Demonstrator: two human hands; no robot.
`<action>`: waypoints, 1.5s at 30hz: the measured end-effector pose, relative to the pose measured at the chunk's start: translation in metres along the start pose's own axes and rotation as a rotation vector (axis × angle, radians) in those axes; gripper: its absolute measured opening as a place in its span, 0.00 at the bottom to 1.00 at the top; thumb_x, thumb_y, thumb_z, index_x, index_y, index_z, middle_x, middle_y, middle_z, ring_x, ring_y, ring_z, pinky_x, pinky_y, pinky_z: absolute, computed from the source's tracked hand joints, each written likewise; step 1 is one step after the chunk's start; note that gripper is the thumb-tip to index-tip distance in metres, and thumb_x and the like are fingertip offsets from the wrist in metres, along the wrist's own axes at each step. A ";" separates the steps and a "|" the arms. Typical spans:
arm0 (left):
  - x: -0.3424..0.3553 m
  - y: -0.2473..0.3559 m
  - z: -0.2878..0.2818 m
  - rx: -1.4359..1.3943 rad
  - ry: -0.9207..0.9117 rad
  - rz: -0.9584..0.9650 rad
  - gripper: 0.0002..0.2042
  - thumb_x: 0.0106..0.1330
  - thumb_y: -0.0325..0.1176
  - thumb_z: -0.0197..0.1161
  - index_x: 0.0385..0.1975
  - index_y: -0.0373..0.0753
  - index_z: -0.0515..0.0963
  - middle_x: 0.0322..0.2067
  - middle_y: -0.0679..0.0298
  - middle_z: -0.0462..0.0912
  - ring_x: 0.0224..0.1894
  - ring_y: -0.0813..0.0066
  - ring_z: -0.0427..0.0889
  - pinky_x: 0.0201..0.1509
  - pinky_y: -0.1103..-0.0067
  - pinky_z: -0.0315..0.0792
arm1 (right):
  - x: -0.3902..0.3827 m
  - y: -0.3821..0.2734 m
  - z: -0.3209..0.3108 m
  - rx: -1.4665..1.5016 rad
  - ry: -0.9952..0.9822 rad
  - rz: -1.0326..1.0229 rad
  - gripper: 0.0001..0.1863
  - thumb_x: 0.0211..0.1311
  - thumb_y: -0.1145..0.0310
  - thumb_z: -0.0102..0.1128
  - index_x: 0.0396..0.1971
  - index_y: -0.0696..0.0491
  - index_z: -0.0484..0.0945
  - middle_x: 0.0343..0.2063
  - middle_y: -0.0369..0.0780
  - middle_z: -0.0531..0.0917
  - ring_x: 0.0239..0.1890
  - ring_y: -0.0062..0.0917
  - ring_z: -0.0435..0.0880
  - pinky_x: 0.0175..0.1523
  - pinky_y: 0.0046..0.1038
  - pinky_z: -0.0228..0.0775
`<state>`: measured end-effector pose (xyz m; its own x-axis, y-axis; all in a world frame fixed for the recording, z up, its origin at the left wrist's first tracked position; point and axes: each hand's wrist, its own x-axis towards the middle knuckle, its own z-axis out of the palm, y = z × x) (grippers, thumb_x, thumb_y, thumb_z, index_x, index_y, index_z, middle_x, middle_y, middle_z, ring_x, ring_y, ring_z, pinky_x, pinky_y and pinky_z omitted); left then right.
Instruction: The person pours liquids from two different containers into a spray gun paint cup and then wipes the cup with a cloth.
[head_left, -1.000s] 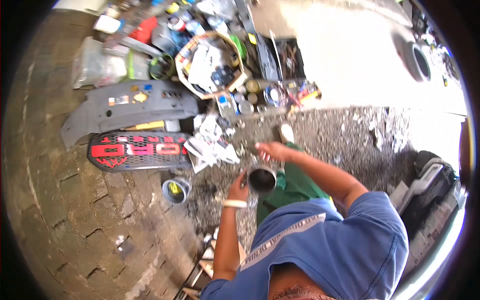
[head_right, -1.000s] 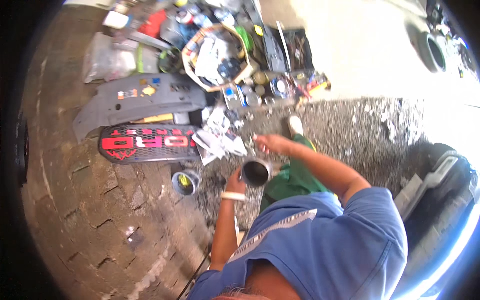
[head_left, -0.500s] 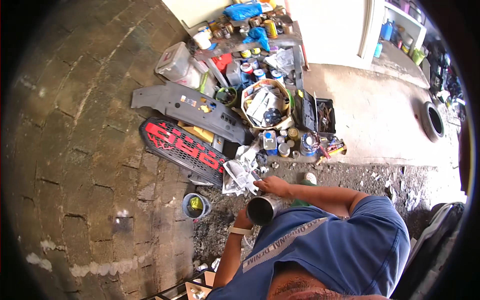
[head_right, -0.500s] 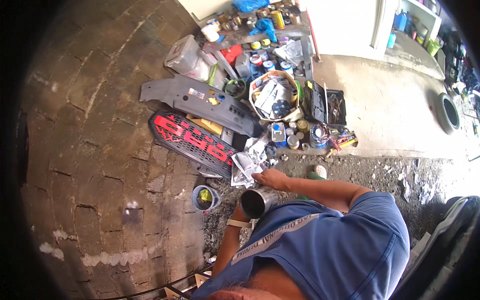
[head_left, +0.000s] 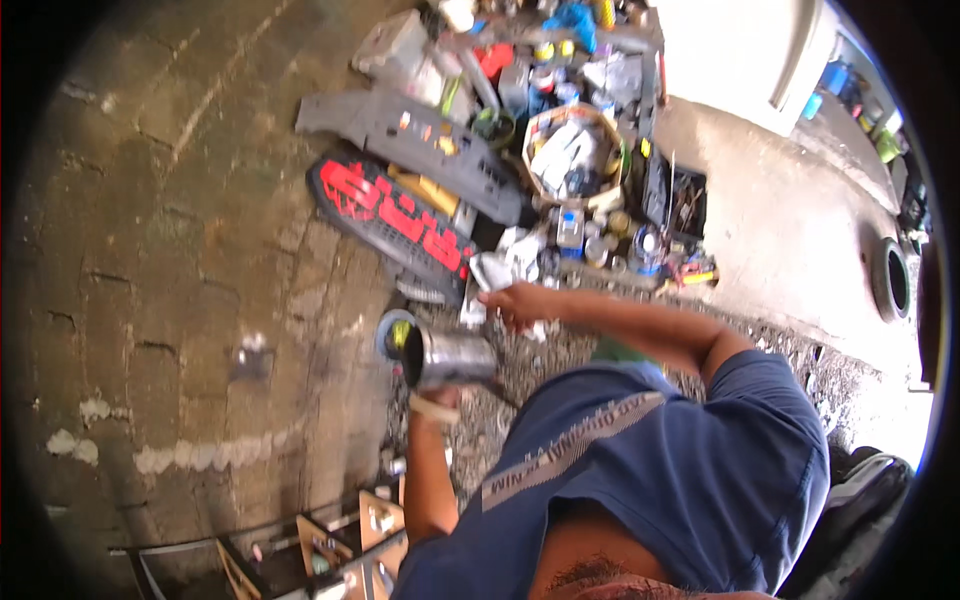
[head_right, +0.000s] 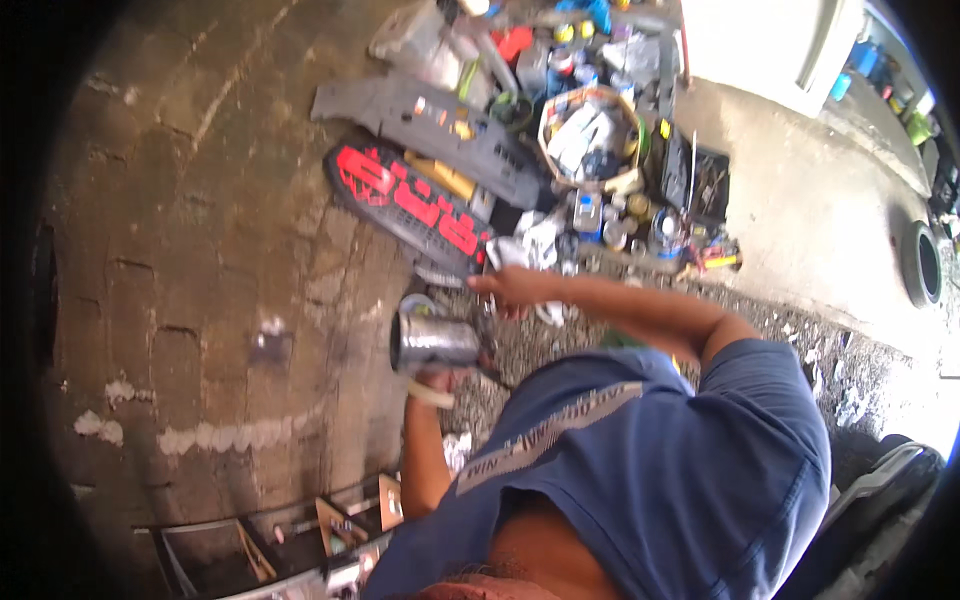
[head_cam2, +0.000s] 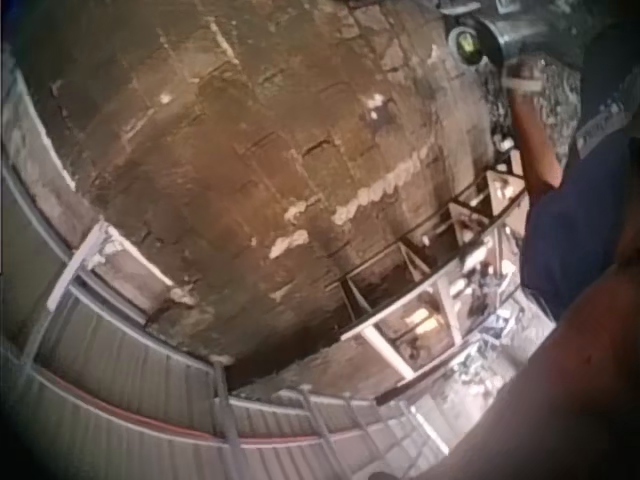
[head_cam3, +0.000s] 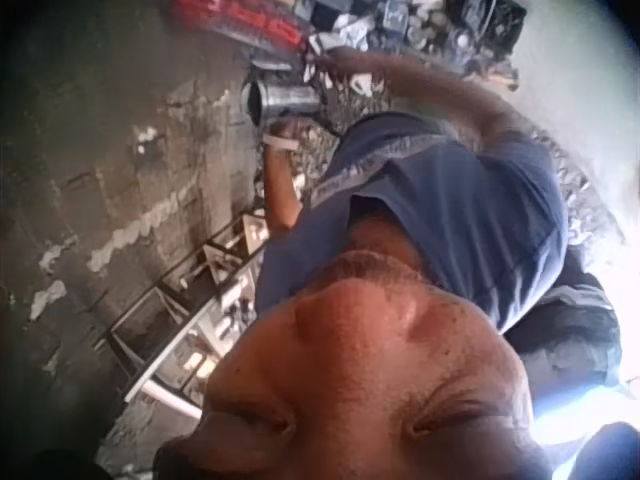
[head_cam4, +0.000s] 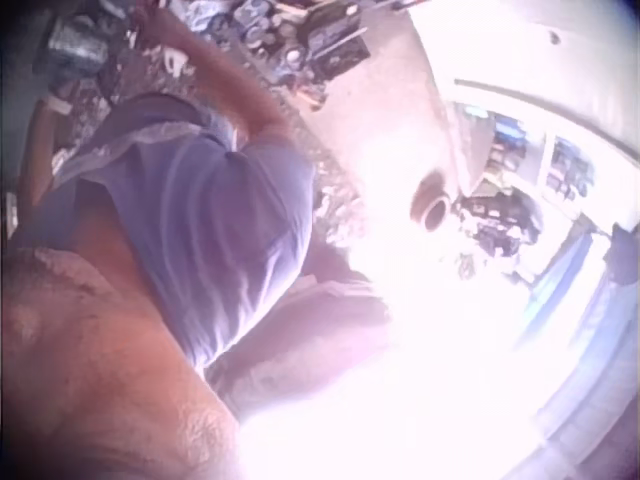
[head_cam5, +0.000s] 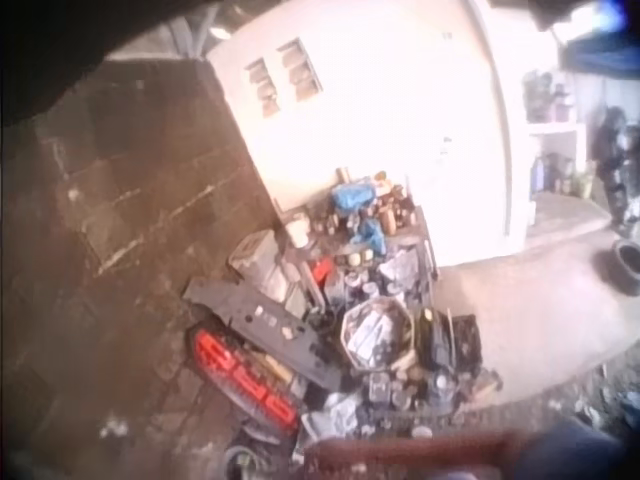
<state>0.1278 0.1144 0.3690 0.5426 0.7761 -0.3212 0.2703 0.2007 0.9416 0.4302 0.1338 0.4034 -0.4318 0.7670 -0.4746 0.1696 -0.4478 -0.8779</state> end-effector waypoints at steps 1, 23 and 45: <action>0.006 0.006 0.001 -0.018 -0.002 0.001 0.26 0.66 0.34 0.63 0.65 0.39 0.68 0.54 0.57 0.80 0.54 0.67 0.81 0.58 0.73 0.75 | 0.006 -0.001 -0.017 -0.012 -0.133 -0.040 0.29 0.72 0.42 0.48 0.42 0.57 0.78 0.28 0.42 0.83 0.30 0.28 0.84 0.31 0.30 0.78; -0.016 -0.015 0.002 -0.169 0.021 -0.140 0.27 0.66 0.29 0.63 0.65 0.38 0.66 0.57 0.58 0.78 0.55 0.68 0.80 0.59 0.72 0.76 | -0.009 -0.015 -0.005 -0.121 -0.404 0.081 0.27 0.66 0.59 0.59 0.60 0.58 0.68 0.43 0.44 0.81 0.46 0.26 0.82 0.48 0.29 0.78; 0.010 0.010 0.040 -0.176 0.041 -0.417 0.28 0.66 0.27 0.61 0.67 0.35 0.63 0.61 0.60 0.73 0.56 0.71 0.78 0.57 0.76 0.74 | 0.003 0.061 -0.008 -0.083 -0.082 -0.680 0.16 0.59 0.75 0.57 0.49 0.57 0.74 0.55 0.41 0.72 0.58 0.27 0.70 0.57 0.29 0.70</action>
<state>0.1675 0.1003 0.3709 0.3832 0.6295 -0.6759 0.3179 0.5971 0.7364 0.4463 0.1120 0.3480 -0.5314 0.8263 0.1869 -0.0969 0.1599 -0.9824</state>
